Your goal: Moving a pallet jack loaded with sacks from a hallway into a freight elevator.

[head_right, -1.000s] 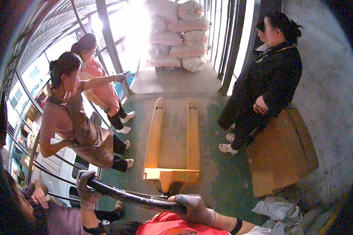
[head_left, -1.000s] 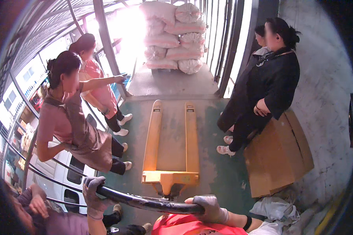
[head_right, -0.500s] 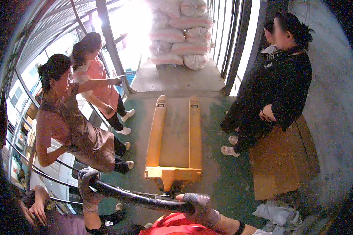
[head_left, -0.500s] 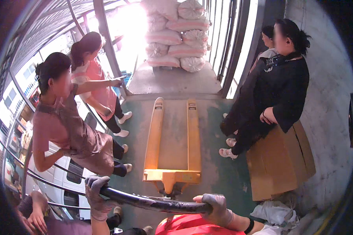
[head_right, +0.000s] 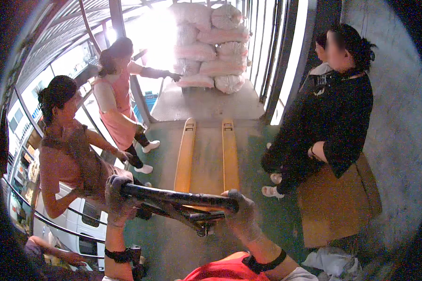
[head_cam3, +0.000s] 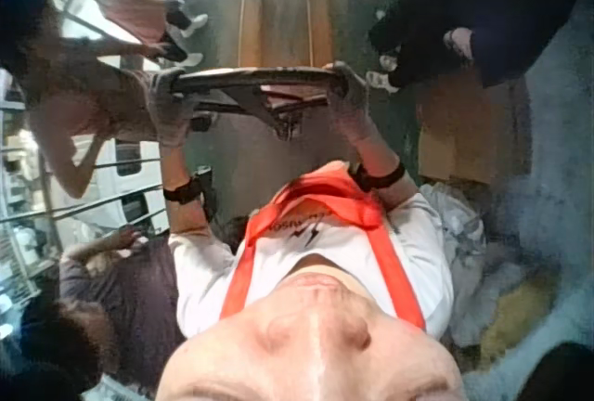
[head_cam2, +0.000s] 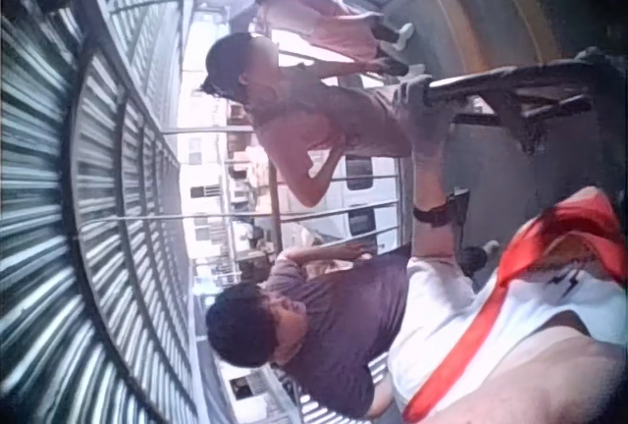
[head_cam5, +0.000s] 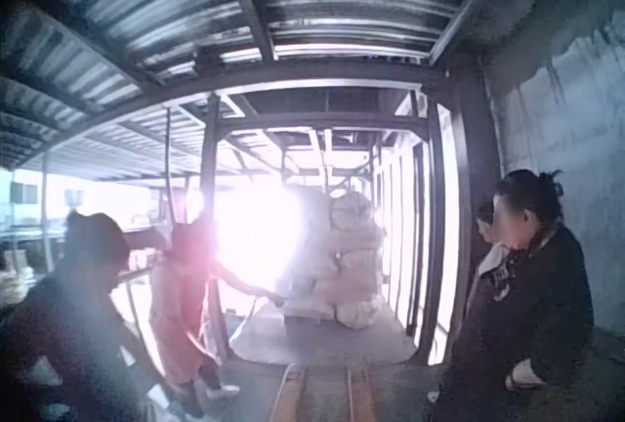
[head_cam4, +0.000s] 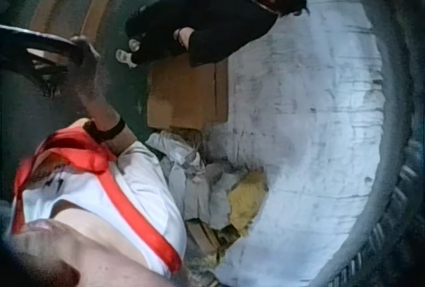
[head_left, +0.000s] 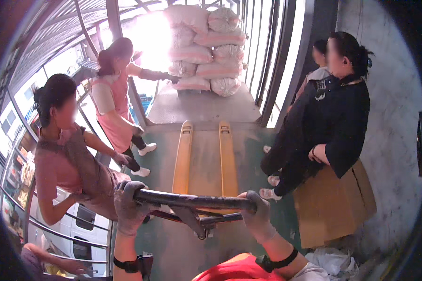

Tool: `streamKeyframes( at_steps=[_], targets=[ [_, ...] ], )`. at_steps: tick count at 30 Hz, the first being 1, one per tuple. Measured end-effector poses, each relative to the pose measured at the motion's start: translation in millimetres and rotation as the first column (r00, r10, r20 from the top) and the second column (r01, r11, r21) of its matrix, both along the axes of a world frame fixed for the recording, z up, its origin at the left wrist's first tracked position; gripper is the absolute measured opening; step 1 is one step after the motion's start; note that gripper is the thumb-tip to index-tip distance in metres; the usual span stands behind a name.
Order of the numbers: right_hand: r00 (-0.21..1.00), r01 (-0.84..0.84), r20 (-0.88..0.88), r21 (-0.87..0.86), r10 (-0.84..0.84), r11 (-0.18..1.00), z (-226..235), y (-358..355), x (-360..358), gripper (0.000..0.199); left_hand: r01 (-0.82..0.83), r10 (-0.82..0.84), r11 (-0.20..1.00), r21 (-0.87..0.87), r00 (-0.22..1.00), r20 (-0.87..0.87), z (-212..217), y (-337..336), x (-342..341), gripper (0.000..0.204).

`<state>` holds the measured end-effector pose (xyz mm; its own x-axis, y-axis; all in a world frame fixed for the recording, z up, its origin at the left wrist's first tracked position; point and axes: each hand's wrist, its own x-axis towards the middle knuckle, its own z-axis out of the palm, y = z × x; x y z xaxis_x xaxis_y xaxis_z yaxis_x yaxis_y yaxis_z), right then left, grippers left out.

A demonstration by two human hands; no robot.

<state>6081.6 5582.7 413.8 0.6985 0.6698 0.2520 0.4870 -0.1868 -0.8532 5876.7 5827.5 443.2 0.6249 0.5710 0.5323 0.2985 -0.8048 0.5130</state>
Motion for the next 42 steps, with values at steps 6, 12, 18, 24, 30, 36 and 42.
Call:
streamKeyframes(
  at_steps=[6,12,18,24,30,36,42],
  targets=[
    [0.998,0.061,-0.027,0.015,-0.061,0.998,-27,40,42,0.016,-0.059,0.059,0.997,0.042,0.998,0.003,-23,29,38,0.055],
    [0.986,0.161,0.029,0.086,-0.164,0.983,-47,72,89,0.015,-0.023,0.023,1.0,0.007,1.0,-0.014,-55,73,84,0.053],
    [0.986,0.163,0.026,0.112,-0.167,0.98,-60,99,129,0.01,0.018,-0.018,0.998,0.062,1.0,-0.006,-62,97,129,0.06],
    [0.99,0.138,0.007,0.045,-0.139,0.989,-81,123,173,0.013,0.012,-0.007,0.996,0.091,0.999,-0.05,-82,127,171,0.061],
    [0.986,0.162,0.02,0.106,-0.165,0.981,-95,157,211,0.01,0.017,-0.012,0.987,0.159,0.999,-0.033,-104,162,213,0.064],
    [0.973,0.197,0.103,0.094,-0.206,0.976,-112,173,235,0.011,-0.003,0.002,0.997,0.078,1.0,0.014,-117,186,250,0.065],
    [0.976,0.187,0.092,0.118,-0.198,0.975,-116,186,263,0.009,0.086,-0.088,0.995,0.045,0.995,0.046,-125,204,276,0.065]
  ],
)
